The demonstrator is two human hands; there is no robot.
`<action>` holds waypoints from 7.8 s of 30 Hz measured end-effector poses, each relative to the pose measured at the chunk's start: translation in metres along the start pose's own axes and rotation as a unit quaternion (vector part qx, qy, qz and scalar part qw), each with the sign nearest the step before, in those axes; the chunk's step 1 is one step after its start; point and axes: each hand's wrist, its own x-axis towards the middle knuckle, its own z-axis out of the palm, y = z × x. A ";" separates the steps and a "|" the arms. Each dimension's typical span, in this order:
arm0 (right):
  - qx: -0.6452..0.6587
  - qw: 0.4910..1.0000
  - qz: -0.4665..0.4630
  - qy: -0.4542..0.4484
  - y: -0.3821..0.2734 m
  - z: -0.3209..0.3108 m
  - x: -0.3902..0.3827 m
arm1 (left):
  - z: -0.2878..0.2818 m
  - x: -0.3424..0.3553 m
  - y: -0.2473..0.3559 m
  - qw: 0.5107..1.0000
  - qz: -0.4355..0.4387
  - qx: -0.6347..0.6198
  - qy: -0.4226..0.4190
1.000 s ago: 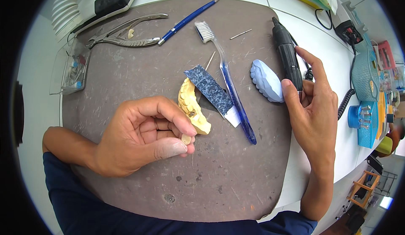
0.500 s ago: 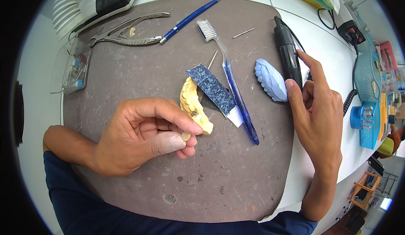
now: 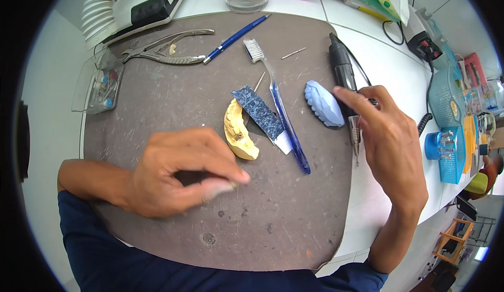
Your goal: Polishing and checking the fit of a dental crown or component using a rotary tool and dental models.
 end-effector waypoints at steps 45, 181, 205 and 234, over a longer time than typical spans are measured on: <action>0.487 0.869 -0.041 0.074 -0.040 -0.039 -0.032 | 0.043 0.051 0.034 0.998 0.043 -0.030 -0.022; 0.527 0.844 0.032 -0.092 -0.067 0.023 -0.010 | 0.011 -0.004 -0.003 0.916 -0.172 -0.361 0.017; 0.309 0.942 -0.126 0.034 -0.074 0.013 -0.010 | 0.014 -0.004 -0.003 0.901 -0.169 -0.397 0.048; 0.510 0.847 0.146 -0.002 -0.058 -0.003 0.000 | 0.007 -0.001 -0.006 0.889 -0.177 -0.419 0.046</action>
